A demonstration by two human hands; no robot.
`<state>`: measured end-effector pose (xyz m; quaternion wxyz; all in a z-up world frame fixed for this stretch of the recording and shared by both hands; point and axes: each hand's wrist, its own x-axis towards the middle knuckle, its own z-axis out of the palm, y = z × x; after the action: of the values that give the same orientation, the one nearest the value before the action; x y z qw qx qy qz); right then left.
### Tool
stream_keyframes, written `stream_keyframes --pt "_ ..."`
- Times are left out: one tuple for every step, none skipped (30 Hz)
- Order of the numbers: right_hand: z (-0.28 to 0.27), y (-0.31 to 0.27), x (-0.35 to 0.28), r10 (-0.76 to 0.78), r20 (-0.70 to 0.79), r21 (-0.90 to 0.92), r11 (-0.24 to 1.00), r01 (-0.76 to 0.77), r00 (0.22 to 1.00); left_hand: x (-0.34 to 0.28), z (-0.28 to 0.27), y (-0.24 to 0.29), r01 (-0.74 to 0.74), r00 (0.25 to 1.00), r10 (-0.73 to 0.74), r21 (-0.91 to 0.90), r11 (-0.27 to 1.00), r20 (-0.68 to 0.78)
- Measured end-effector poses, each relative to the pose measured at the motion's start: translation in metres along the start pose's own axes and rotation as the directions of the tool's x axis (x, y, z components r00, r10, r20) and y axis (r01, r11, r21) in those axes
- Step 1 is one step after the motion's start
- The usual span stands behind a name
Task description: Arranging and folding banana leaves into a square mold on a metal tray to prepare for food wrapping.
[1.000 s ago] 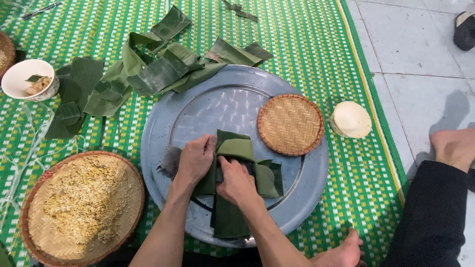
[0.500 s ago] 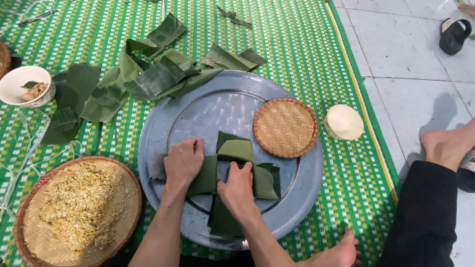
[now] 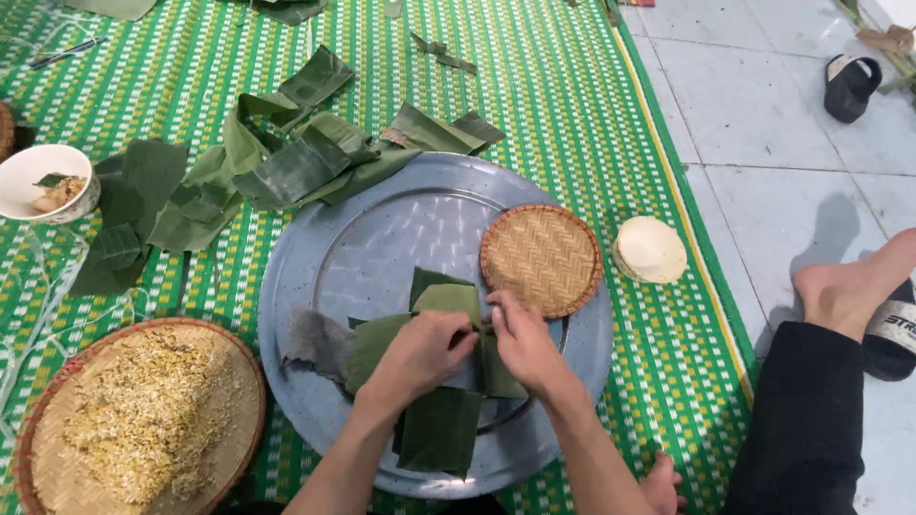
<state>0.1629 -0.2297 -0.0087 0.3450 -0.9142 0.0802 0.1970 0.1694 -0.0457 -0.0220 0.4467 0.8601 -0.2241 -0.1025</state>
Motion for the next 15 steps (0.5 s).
stream_keyframes --pt "0.002 0.006 0.004 -0.002 0.001 -0.001 1.000 0.002 1.000 0.003 0.003 -0.006 0.001 1.000 -0.001 0.000 1.000 -0.003" --pt "0.004 0.011 0.008 -0.002 0.052 -0.027 1.000 0.004 0.999 0.005 0.007 -0.013 0.031 0.998 -0.035 0.075 0.997 0.049" --pt "0.007 0.017 0.012 -0.001 0.103 -0.053 0.999 0.007 0.995 0.007 0.011 -0.020 0.057 0.993 -0.073 0.151 0.987 0.097" --pt "0.008 0.021 0.014 -0.001 0.104 -0.052 0.999 0.006 0.995 0.007 0.012 -0.021 0.058 0.992 -0.073 0.152 0.987 0.098" --pt "0.009 0.024 0.016 -0.040 0.114 -0.132 0.990 0.055 0.993 0.008 0.014 -0.023 0.064 0.989 -0.090 0.210 0.976 0.118" --pt "0.010 0.028 0.019 -0.077 0.128 -0.210 0.972 0.103 0.989 0.008 0.016 -0.024 0.069 0.984 -0.109 0.267 0.961 0.138" --pt "0.012 0.031 0.022 -0.076 0.128 -0.208 0.973 0.102 0.989 0.010 0.016 -0.023 0.069 0.984 -0.110 0.267 0.961 0.140" --pt "0.014 0.034 0.024 -0.089 0.131 -0.204 0.972 0.114 0.987 0.010 0.016 -0.023 0.062 0.984 -0.107 0.282 0.957 0.146" --pt "0.017 0.036 0.027 -0.101 0.134 -0.199 0.972 0.126 0.986 0.009 0.015 -0.023 0.055 0.983 -0.104 0.298 0.953 0.152" --pt "0.016 0.038 0.028 -0.100 0.136 -0.196 0.972 0.126 0.986 0.009 0.015 -0.022 0.057 0.982 -0.107 0.299 0.953 0.154" --pt "0.015 0.039 0.029 -0.085 0.139 -0.152 0.983 0.106 0.987 0.009 0.014 -0.021 0.049 0.982 -0.102 0.302 0.952 0.161" --pt "0.014 0.041 0.029 -0.068 0.144 -0.108 0.991 0.084 0.987 0.008 0.014 -0.019 0.042 0.981 -0.097 0.303 0.952 0.168" --pt "0.010 0.036 0.026 -0.066 0.146 -0.106 0.991 0.082 0.987 0.007 0.014 -0.020 0.043 0.980 -0.099 0.303 0.952 0.171" --pt "0.005 0.030 0.024 -0.087 0.144 -0.100 0.990 0.102 0.986 0.007 0.014 -0.021 0.048 0.992 -0.076 0.262 0.964 0.099" --pt "0.000 0.024 0.022 -0.107 0.143 -0.094 0.988 0.121 0.984 0.007 0.013 -0.022 0.049 0.998 -0.057 0.220 0.974 0.027"
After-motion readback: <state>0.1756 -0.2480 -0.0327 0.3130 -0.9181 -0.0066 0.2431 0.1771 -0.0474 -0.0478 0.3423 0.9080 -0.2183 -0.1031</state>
